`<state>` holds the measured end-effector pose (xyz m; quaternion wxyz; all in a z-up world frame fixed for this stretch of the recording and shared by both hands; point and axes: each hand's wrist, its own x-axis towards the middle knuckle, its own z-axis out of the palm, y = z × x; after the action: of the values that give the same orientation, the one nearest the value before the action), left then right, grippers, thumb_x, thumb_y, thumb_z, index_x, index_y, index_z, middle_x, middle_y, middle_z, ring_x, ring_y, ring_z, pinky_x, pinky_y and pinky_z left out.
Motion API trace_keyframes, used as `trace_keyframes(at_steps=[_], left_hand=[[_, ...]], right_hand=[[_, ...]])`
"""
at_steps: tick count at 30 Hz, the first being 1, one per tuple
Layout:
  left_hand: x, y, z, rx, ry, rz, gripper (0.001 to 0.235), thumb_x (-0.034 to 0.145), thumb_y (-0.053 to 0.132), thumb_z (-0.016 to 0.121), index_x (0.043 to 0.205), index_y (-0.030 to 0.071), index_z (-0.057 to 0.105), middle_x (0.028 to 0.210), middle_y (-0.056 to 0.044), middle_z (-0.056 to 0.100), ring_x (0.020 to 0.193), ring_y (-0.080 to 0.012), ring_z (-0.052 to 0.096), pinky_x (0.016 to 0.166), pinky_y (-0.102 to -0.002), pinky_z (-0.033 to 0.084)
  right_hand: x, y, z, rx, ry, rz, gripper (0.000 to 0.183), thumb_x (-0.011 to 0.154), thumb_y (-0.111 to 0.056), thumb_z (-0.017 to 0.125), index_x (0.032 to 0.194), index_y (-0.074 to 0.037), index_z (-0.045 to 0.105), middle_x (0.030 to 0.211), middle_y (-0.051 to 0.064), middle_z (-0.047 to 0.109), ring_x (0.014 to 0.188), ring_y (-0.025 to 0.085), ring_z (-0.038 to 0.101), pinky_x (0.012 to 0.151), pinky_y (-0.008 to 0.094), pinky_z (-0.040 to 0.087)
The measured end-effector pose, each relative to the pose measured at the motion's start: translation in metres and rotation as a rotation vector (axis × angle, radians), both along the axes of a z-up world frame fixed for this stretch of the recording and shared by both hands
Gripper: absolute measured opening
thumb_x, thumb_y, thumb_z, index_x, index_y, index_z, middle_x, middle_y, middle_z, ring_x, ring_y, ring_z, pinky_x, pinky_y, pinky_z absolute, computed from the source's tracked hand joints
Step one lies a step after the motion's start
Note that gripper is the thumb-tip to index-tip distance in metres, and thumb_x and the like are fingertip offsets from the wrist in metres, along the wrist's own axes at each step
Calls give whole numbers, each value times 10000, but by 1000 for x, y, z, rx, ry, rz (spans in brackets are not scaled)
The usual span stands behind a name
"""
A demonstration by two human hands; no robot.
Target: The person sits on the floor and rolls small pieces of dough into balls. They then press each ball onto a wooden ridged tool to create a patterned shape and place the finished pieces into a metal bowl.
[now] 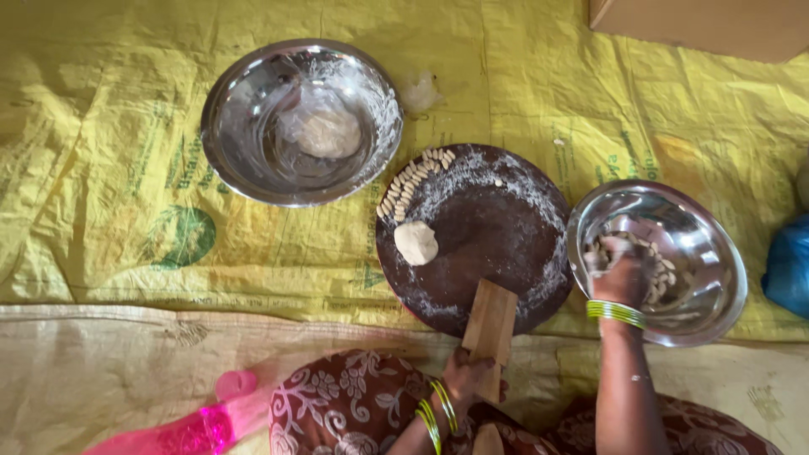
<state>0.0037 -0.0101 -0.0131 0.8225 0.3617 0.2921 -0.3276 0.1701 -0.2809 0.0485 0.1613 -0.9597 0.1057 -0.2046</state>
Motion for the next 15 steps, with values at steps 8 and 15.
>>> trace_keyframes(at_steps=[8, 15], left_hand=[[7, 12, -2, 58, -210, 21, 507, 873, 34, 749, 1283, -203, 568, 948, -236, 716, 690, -302, 766, 533, -411, 631], [32, 11, 19, 63, 2, 126, 640, 737, -54, 705, 1351, -37, 523, 961, -232, 704, 655, -316, 719, 552, -428, 603]], right_hand=[[108, 113, -54, -262, 732, 404, 672, 880, -269, 781, 1483, -167, 503, 1169, 206, 716, 1074, 359, 705, 935, 460, 568], [167, 140, -73, -274, 574, 413, 1012, 726, -41, 812, 1610, -64, 319, 1341, 262, 579, 1171, 419, 618, 947, 476, 529]])
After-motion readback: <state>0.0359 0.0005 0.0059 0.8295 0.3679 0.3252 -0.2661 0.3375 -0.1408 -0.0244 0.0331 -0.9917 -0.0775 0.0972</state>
